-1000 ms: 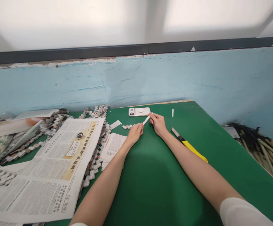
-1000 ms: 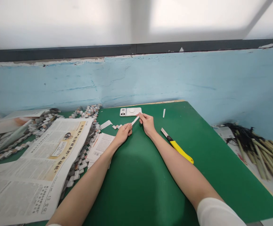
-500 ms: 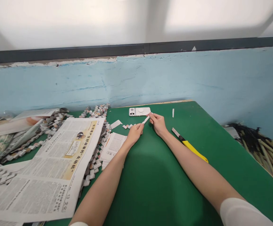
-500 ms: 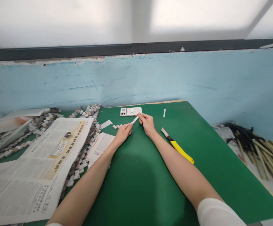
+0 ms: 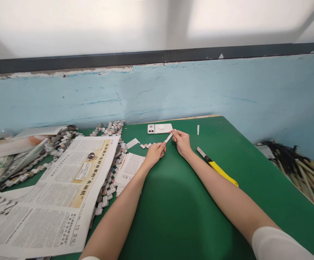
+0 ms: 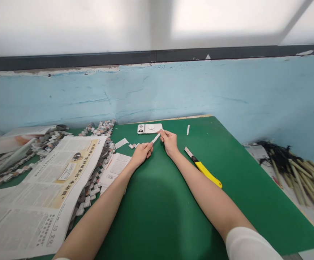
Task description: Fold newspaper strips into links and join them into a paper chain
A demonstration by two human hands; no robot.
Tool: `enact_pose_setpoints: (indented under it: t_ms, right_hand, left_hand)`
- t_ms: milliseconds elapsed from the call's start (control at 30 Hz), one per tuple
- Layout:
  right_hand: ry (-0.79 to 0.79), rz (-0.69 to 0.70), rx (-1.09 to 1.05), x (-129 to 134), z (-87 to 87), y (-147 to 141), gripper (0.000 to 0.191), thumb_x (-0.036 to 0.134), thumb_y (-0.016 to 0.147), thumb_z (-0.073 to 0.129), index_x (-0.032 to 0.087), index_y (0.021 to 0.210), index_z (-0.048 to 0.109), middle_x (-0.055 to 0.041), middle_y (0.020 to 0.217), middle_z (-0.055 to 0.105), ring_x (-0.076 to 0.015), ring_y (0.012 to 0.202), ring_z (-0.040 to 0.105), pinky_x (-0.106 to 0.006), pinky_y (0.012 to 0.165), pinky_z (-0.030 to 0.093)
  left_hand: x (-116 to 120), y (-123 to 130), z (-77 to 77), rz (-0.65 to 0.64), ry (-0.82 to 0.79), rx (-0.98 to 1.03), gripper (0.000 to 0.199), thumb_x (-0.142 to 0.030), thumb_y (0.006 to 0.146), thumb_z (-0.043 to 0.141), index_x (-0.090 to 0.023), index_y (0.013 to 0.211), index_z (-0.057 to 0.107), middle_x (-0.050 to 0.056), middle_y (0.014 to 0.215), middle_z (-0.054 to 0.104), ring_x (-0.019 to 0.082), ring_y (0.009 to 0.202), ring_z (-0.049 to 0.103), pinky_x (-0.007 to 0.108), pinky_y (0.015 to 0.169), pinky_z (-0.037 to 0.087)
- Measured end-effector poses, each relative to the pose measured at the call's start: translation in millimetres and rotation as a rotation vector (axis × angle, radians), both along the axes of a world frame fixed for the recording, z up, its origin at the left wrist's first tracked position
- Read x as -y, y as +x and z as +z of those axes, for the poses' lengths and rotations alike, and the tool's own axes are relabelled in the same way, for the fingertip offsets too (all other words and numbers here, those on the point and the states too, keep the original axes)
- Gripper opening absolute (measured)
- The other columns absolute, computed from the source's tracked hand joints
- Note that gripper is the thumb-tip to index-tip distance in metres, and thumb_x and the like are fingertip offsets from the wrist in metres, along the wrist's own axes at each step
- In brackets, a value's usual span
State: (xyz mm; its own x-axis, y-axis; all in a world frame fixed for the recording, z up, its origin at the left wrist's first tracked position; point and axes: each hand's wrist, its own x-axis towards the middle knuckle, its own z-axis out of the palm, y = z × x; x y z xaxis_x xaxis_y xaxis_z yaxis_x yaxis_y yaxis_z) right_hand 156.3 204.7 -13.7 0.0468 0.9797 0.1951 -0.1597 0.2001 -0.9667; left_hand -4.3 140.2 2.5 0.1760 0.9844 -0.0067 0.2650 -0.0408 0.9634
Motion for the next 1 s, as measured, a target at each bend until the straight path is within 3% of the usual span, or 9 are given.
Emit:
enact_pose_setpoints:
  t_ms: [333, 400, 533, 600, 867, 1000]
  right_hand:
    - [0.004, -0.067, -0.010, 2, 6.6, 0, 0.052, 0.068, 0.084, 0.069, 0.017, 0.089, 0.077, 0.0049, 0.054, 0.039, -0.0125, 0.053, 0.035, -0.031, 0.056, 0.033]
    - [0.016, -0.004, 0.047, 5, 8.6, 0, 0.051, 0.067, 0.084, 0.069, 0.017, 0.090, 0.078, 0.0044, 0.053, 0.041, -0.0124, 0.052, 0.036, -0.030, 0.056, 0.033]
    - [0.001, 0.304, 0.217, 12, 11.0, -3, 0.050, 0.066, 0.080, 0.074, 0.017, 0.081, 0.078, 0.0019, 0.051, 0.052, -0.0122, 0.050, 0.040, -0.029, 0.053, 0.032]
    - [-0.008, 0.357, 0.251, 13, 11.1, -4, 0.050, 0.066, 0.079, 0.075, 0.016, 0.076, 0.077, 0.0014, 0.050, 0.053, -0.0120, 0.049, 0.040, -0.029, 0.053, 0.032]
    - [-0.029, 0.029, -0.065, -1, 2.4, 1, 0.043, 0.060, 0.079, 0.079, 0.018, 0.074, 0.074, 0.0038, 0.051, 0.046, -0.0113, 0.052, 0.037, -0.030, 0.058, 0.037]
    - [-0.056, -0.129, -0.169, -8, -3.6, 3, 0.043, 0.060, 0.074, 0.082, 0.018, 0.074, 0.073, 0.0016, 0.056, 0.053, -0.0112, 0.054, 0.039, -0.030, 0.057, 0.038]
  left_hand:
    - [1, -2, 0.5, 0.000, 0.040, -0.020, 0.052, -0.059, 0.100, 0.041, -0.020, 0.070, 0.057, -0.003, 0.043, 0.052, 0.013, 0.045, 0.046, 0.026, 0.062, 0.042]
    - [1, -2, -0.1, 0.017, 0.045, -0.013, 0.052, -0.060, 0.100, 0.041, -0.020, 0.071, 0.057, -0.003, 0.043, 0.052, 0.013, 0.045, 0.046, 0.026, 0.061, 0.041]
    - [-1, -3, -0.6, 0.043, 0.052, 0.021, 0.052, -0.062, 0.099, 0.041, -0.020, 0.072, 0.056, -0.004, 0.043, 0.051, 0.013, 0.043, 0.045, 0.026, 0.058, 0.039]
    - [-1, -3, -0.2, 0.042, 0.061, 0.024, 0.052, -0.062, 0.099, 0.041, -0.021, 0.071, 0.055, -0.004, 0.043, 0.051, 0.013, 0.043, 0.044, 0.026, 0.058, 0.040]
    - [0, -1, 0.3, -0.010, 0.053, -0.050, 0.052, -0.060, 0.099, 0.041, -0.020, 0.069, 0.056, -0.003, 0.043, 0.051, 0.013, 0.043, 0.045, 0.026, 0.059, 0.040]
    - [0, -1, -1.1, -0.025, 0.058, -0.077, 0.051, -0.057, 0.100, 0.041, -0.020, 0.068, 0.056, -0.004, 0.042, 0.049, 0.013, 0.044, 0.046, 0.026, 0.061, 0.040]
